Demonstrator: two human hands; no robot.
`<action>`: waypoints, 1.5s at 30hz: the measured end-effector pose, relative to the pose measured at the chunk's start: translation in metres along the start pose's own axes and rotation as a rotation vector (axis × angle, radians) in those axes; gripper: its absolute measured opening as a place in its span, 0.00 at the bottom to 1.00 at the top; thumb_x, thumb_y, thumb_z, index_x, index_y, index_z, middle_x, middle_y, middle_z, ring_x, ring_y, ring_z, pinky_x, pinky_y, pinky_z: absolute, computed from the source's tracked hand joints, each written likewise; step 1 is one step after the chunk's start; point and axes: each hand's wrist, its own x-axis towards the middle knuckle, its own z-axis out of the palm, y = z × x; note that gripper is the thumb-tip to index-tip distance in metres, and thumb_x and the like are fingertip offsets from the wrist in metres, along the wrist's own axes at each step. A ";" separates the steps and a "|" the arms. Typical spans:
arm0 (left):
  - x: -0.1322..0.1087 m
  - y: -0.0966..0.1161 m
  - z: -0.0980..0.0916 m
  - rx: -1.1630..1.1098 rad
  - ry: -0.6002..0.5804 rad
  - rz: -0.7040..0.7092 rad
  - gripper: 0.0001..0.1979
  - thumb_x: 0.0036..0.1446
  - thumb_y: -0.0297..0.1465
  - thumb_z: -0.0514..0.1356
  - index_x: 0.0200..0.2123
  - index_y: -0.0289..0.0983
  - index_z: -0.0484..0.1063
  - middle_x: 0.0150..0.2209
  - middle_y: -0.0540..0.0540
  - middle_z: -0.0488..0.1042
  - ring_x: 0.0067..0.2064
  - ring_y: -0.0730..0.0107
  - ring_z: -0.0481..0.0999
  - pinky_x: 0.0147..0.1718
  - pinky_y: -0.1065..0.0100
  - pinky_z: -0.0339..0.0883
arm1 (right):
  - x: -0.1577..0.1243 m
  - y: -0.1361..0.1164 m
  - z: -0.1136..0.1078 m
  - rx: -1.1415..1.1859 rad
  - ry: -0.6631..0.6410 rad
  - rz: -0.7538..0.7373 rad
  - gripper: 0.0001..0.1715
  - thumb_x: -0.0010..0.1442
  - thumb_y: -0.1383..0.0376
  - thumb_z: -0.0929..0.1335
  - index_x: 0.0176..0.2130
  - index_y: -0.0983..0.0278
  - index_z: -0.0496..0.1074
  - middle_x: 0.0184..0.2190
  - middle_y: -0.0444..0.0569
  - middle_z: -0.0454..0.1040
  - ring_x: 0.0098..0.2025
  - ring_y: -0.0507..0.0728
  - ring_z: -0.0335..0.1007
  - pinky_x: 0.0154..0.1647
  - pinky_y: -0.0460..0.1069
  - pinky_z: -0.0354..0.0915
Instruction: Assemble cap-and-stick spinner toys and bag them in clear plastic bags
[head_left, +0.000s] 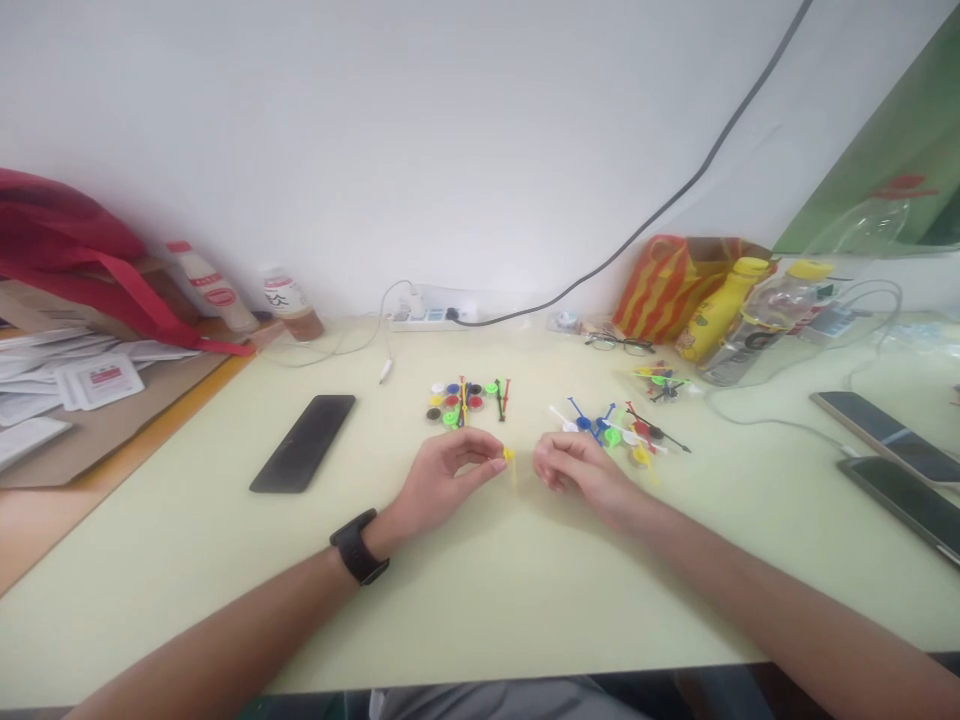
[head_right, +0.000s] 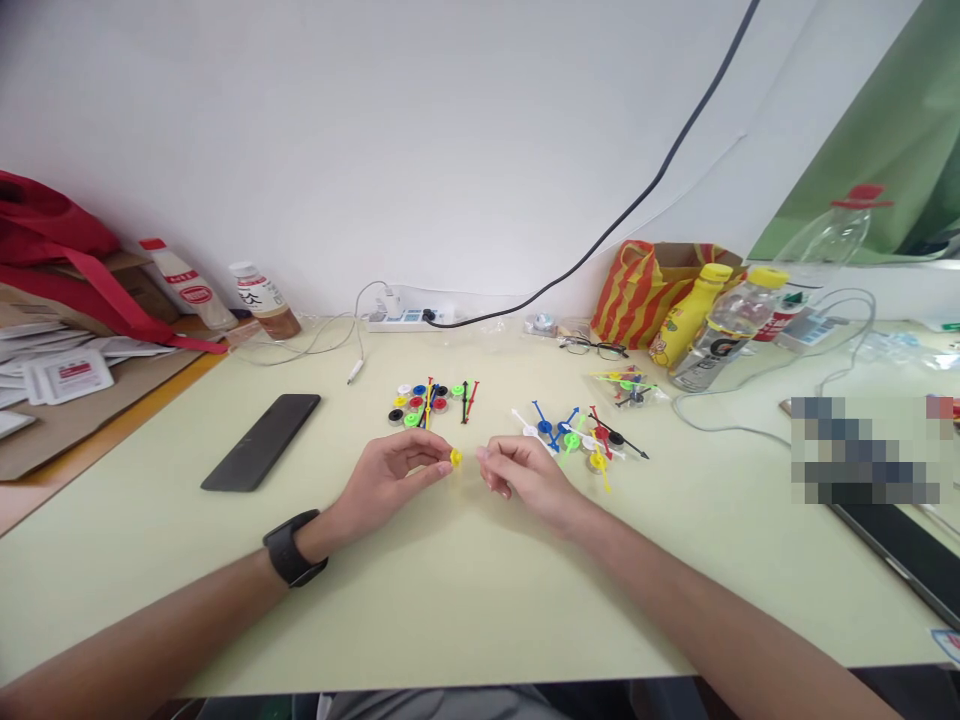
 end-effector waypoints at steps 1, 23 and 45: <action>0.000 0.000 0.000 0.001 -0.008 -0.004 0.10 0.60 0.33 0.71 0.42 0.35 0.79 0.40 0.44 0.81 0.43 0.64 0.82 0.49 0.62 0.79 | 0.000 0.001 0.002 -0.032 0.019 0.000 0.24 0.65 0.49 0.72 0.28 0.62 0.68 0.25 0.42 0.67 0.25 0.50 0.59 0.28 0.49 0.57; 0.000 0.004 -0.001 0.152 -0.007 -0.009 0.17 0.62 0.38 0.68 0.52 0.40 0.75 0.53 0.41 0.78 0.52 0.59 0.79 0.56 0.54 0.75 | -0.006 0.010 0.004 -0.773 0.084 -0.193 0.05 0.61 0.65 0.70 0.34 0.61 0.69 0.28 0.43 0.72 0.30 0.53 0.65 0.32 0.49 0.58; -0.001 0.000 -0.002 0.233 -0.026 0.003 0.10 0.67 0.38 0.62 0.43 0.37 0.76 0.36 0.46 0.78 0.38 0.67 0.76 0.39 0.67 0.71 | -0.009 0.004 0.005 -0.889 -0.143 -0.446 0.14 0.67 0.65 0.69 0.52 0.59 0.74 0.51 0.54 0.80 0.52 0.63 0.75 0.53 0.58 0.70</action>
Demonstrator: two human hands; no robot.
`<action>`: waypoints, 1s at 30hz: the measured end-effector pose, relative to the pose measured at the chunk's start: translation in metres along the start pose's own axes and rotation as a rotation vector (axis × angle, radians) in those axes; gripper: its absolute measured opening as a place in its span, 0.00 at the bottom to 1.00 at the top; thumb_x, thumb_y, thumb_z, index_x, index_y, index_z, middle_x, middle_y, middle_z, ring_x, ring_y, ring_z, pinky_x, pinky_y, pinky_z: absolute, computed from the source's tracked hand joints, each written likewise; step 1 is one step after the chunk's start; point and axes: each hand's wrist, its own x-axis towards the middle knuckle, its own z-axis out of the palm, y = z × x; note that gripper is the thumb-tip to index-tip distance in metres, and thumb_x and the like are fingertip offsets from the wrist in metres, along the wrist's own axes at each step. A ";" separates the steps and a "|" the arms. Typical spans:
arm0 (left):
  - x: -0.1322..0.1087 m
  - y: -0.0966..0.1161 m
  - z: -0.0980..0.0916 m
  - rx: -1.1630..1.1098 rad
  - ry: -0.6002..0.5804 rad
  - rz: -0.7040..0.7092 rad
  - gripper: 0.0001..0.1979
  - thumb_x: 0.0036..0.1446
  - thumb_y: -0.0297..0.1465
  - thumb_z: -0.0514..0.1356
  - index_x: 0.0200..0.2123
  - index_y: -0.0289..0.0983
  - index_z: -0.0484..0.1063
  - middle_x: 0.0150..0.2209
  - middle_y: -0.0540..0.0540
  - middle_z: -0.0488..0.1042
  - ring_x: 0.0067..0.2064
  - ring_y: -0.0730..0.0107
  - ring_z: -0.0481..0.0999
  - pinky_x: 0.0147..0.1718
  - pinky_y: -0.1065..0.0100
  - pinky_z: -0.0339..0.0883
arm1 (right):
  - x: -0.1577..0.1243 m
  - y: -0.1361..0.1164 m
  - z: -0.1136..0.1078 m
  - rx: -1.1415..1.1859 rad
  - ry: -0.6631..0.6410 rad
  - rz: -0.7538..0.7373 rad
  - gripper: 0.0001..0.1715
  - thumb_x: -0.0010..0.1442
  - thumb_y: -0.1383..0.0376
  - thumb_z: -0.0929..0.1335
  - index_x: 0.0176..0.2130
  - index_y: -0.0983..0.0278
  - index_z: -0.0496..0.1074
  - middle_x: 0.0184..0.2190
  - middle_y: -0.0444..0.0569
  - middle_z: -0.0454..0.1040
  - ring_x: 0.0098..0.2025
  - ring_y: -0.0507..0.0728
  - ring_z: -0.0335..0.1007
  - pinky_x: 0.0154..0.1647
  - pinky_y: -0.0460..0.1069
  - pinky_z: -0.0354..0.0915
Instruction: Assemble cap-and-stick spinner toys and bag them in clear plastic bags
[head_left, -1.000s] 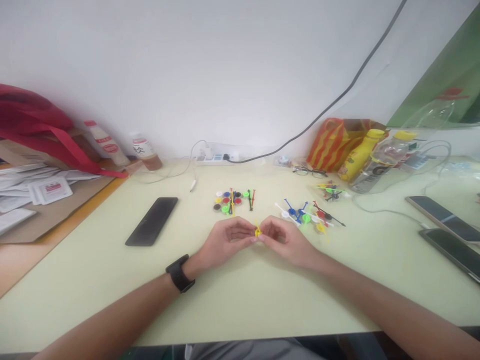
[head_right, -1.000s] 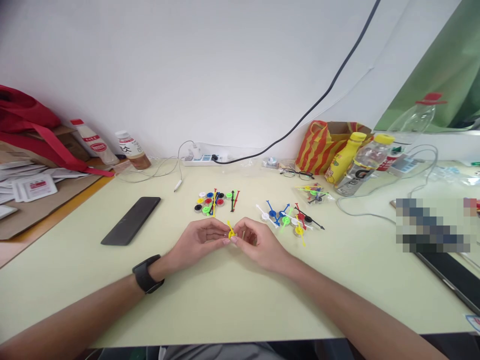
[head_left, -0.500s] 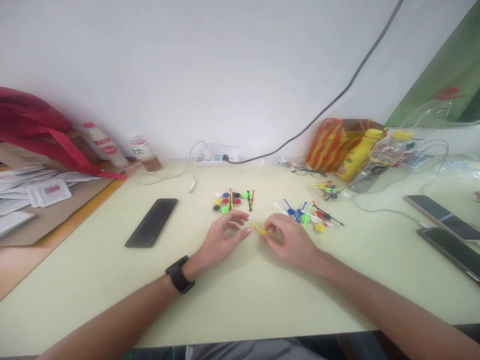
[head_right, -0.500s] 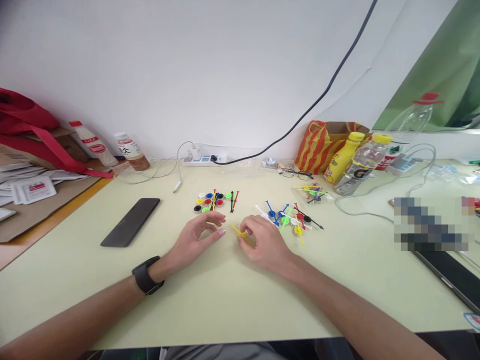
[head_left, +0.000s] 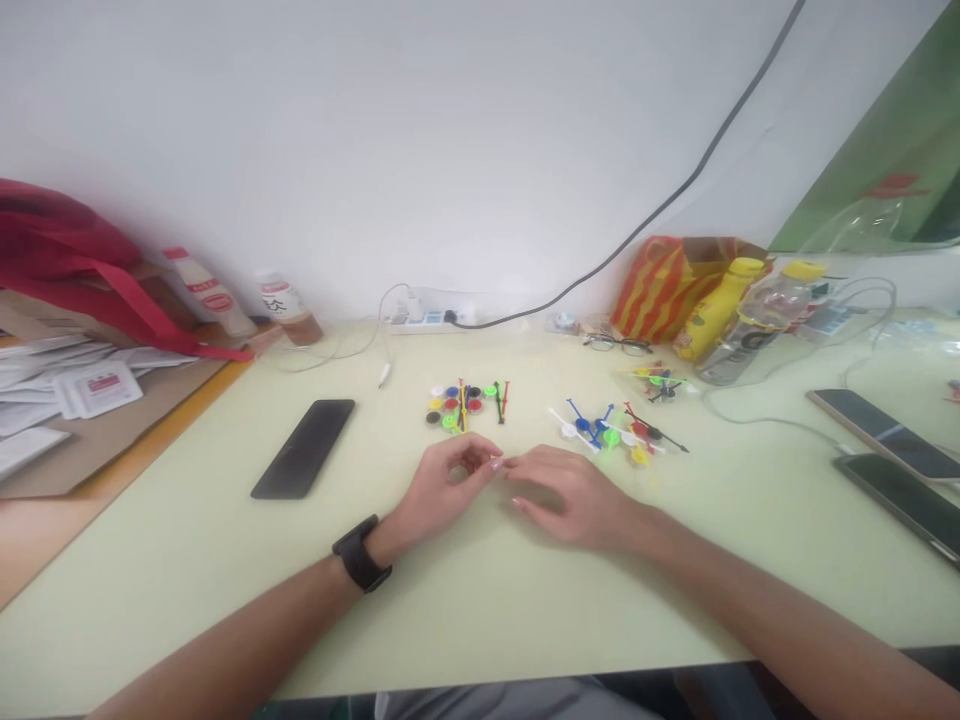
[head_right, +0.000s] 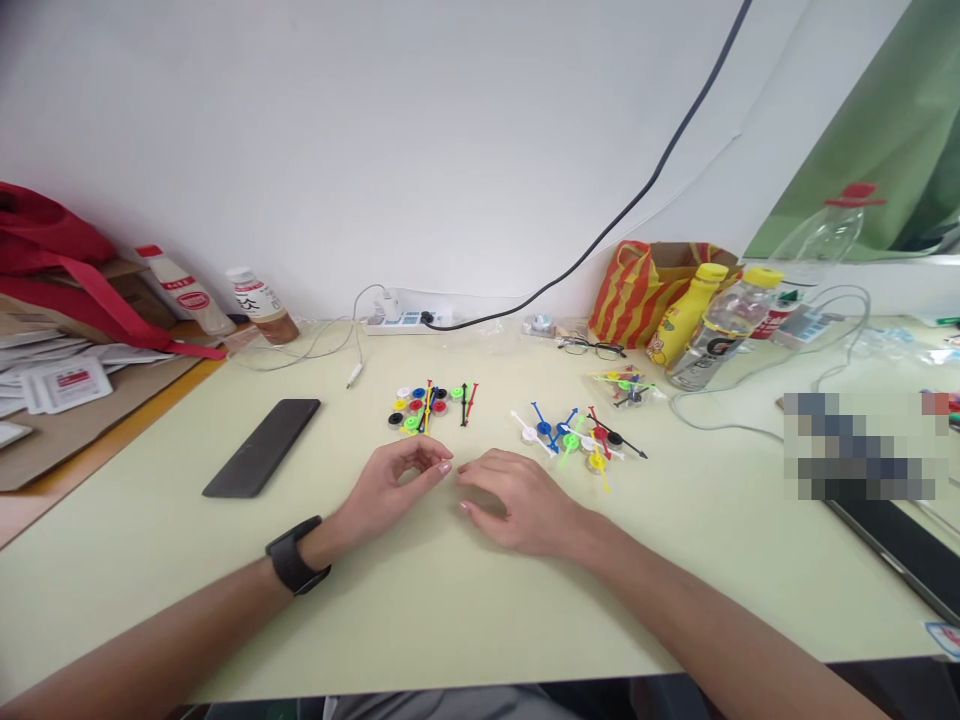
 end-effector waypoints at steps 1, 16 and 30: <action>0.000 0.000 0.000 0.003 0.008 0.002 0.10 0.67 0.38 0.63 0.43 0.37 0.76 0.36 0.46 0.78 0.38 0.66 0.77 0.40 0.67 0.71 | 0.000 0.001 0.000 -0.015 -0.016 0.005 0.12 0.67 0.65 0.68 0.50 0.60 0.74 0.49 0.54 0.81 0.50 0.63 0.76 0.52 0.58 0.70; -0.009 0.012 0.003 0.114 -0.325 0.086 0.10 0.64 0.36 0.64 0.33 0.36 0.76 0.27 0.49 0.75 0.28 0.72 0.71 0.29 0.71 0.64 | 0.000 0.004 0.003 -0.077 -0.067 -0.005 0.07 0.67 0.67 0.66 0.40 0.60 0.75 0.35 0.50 0.79 0.39 0.59 0.73 0.41 0.53 0.66; -0.012 0.013 0.005 0.241 -0.334 0.159 0.12 0.64 0.36 0.64 0.30 0.37 0.72 0.26 0.49 0.74 0.28 0.71 0.72 0.30 0.70 0.66 | -0.003 0.006 0.009 -0.649 0.132 0.176 0.16 0.69 0.60 0.66 0.53 0.64 0.73 0.55 0.63 0.74 0.56 0.73 0.64 0.59 0.68 0.56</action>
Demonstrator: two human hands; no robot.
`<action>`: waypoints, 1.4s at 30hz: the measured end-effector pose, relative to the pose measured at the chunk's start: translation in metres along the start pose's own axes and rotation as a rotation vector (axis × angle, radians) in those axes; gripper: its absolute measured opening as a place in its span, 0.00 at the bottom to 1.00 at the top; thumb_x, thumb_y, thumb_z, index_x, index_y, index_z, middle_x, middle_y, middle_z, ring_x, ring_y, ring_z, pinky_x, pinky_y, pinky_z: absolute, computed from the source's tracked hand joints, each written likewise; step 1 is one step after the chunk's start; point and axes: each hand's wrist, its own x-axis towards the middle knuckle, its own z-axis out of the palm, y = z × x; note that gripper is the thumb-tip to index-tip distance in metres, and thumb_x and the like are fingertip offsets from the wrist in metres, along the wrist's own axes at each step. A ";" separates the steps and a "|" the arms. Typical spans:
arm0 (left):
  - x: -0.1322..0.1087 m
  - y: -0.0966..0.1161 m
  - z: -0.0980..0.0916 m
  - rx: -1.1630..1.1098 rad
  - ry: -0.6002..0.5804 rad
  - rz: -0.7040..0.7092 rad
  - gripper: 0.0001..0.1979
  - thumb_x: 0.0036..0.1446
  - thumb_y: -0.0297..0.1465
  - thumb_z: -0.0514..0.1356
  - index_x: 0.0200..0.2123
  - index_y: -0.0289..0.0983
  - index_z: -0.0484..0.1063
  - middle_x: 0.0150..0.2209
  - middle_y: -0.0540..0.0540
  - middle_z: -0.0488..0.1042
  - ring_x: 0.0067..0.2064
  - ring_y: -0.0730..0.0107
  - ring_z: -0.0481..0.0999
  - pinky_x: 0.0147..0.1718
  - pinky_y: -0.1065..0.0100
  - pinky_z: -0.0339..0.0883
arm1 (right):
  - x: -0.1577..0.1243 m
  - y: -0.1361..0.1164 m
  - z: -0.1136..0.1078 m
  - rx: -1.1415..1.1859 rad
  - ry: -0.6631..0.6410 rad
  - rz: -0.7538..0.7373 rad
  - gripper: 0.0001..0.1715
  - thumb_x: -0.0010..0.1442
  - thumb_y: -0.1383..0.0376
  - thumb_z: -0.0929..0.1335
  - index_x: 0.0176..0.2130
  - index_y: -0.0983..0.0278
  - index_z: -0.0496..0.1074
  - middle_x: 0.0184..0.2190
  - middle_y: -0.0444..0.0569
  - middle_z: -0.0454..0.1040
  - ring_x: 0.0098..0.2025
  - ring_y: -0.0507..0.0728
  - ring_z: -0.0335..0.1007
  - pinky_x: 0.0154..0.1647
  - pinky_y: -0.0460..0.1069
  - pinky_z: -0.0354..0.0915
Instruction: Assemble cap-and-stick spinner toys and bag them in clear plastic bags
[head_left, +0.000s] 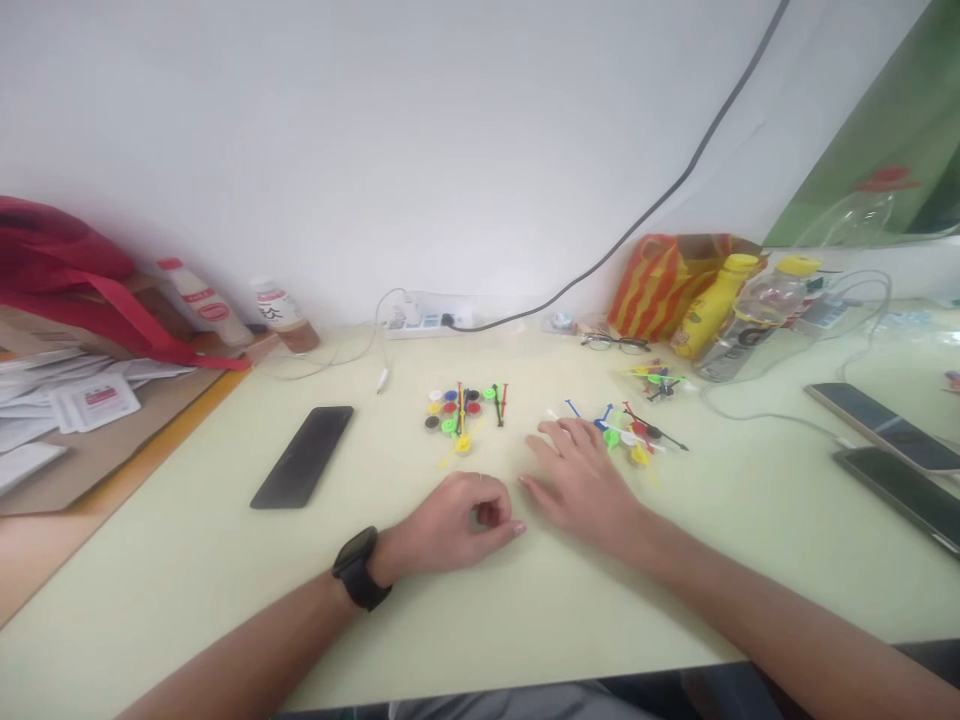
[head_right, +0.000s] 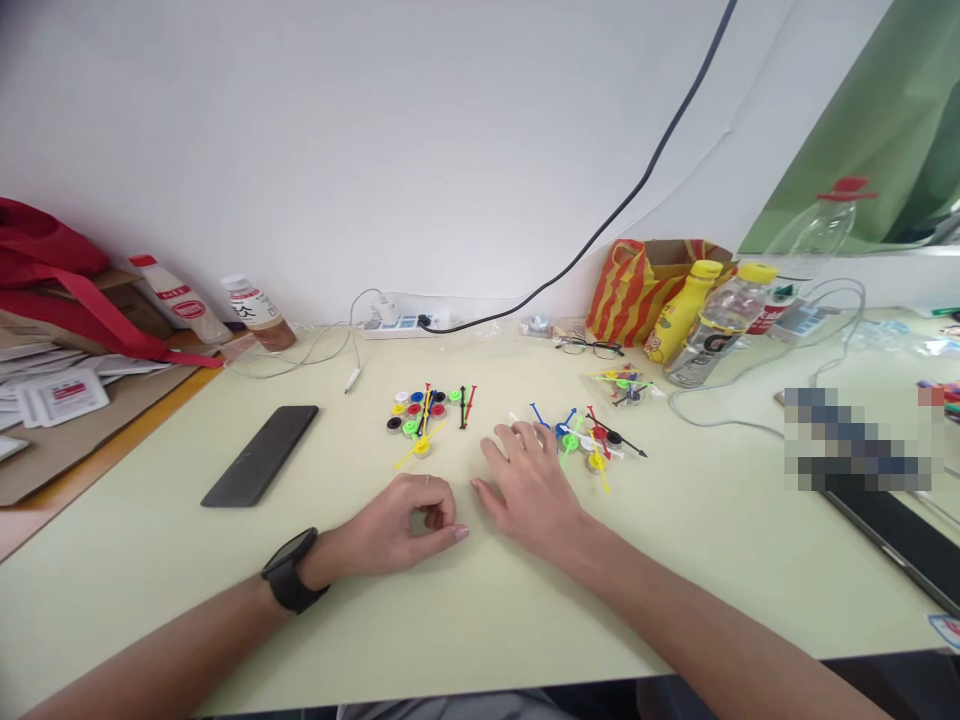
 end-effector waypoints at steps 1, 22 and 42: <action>0.000 0.000 0.000 0.006 -0.002 0.004 0.12 0.64 0.36 0.64 0.29 0.37 0.72 0.26 0.49 0.74 0.29 0.70 0.72 0.30 0.70 0.66 | -0.001 0.001 0.002 -0.022 0.004 0.019 0.21 0.70 0.58 0.65 0.57 0.65 0.71 0.58 0.65 0.71 0.59 0.74 0.62 0.61 0.70 0.54; 0.001 -0.001 0.001 0.062 -0.022 0.059 0.10 0.64 0.33 0.63 0.30 0.36 0.72 0.29 0.49 0.76 0.30 0.72 0.71 0.32 0.70 0.63 | 0.004 -0.003 -0.008 0.476 -0.121 -0.247 0.14 0.66 0.67 0.69 0.52 0.61 0.72 0.58 0.57 0.71 0.63 0.65 0.63 0.63 0.61 0.66; -0.001 0.015 -0.003 0.069 -0.070 0.145 0.09 0.64 0.35 0.63 0.33 0.36 0.75 0.29 0.46 0.77 0.32 0.68 0.75 0.36 0.67 0.68 | 0.011 0.010 -0.012 0.422 0.010 -0.054 0.16 0.65 0.67 0.69 0.53 0.58 0.71 0.51 0.54 0.76 0.56 0.65 0.69 0.57 0.62 0.69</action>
